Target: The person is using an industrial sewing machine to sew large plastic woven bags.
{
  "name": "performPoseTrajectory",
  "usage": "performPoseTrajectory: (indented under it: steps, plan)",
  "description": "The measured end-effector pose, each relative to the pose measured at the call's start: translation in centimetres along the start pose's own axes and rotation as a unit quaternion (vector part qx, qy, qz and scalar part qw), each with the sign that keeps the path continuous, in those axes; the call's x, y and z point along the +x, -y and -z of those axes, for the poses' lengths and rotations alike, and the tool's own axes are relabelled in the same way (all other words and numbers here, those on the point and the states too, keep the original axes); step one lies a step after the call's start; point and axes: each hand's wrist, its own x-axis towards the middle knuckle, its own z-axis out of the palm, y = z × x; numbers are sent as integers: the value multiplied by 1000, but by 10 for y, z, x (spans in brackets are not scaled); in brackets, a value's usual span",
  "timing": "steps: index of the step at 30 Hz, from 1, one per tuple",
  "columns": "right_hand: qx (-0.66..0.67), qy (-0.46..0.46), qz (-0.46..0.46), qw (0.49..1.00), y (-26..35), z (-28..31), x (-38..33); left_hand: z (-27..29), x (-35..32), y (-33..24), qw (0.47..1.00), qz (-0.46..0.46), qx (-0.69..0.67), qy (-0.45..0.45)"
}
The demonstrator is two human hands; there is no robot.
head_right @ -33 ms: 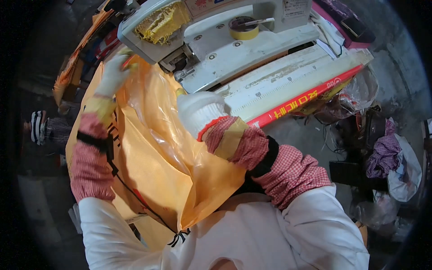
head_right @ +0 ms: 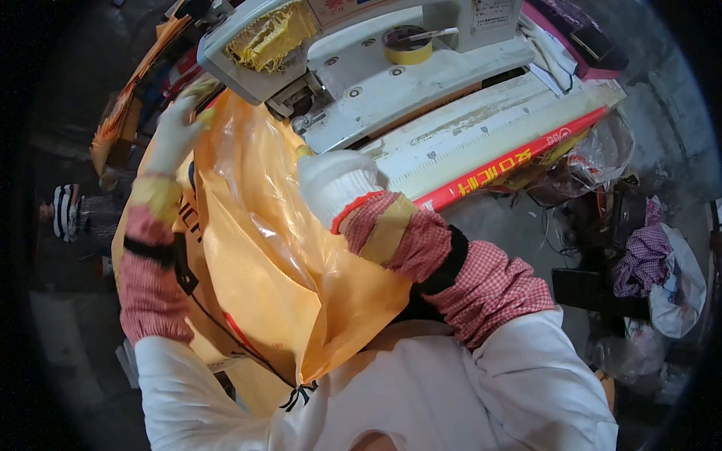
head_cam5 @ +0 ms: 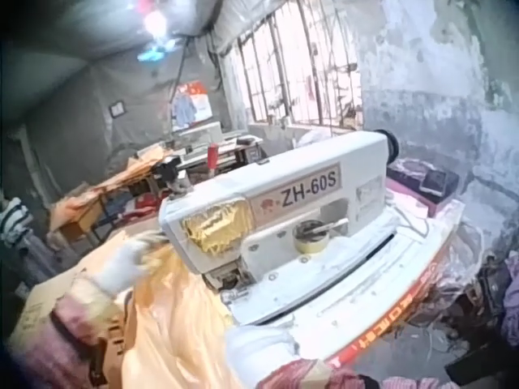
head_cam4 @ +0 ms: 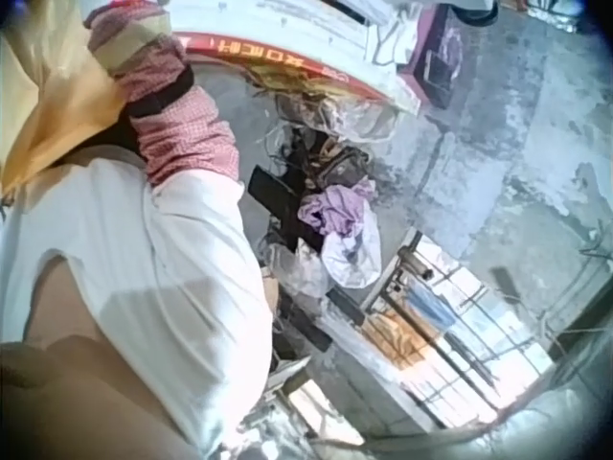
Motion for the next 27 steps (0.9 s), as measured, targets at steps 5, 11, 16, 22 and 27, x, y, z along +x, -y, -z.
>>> performPoseTrajectory:
  steps: [5, 11, 16, 22, 27]
  plan:
    - [-62, -16, 27, 998, -2, 3, -17, 104, -178, 33, 977, 203, -59, -35]
    - [-105, -10, 30, 994, 8, 8, -26, 146, -458, 7, 785, 590, 176, 66]
    - [-140, -15, 26, 990, 14, 7, -35, 161, -541, 40, 714, 656, 213, 119]
    - [-216, -8, -1, 976, 8, -1, -45, 140, -615, 39, 537, 787, -88, -290]
    - [-372, -11, 59, 926, -17, -29, -46, 46, -637, -44, 340, 765, -359, -412]
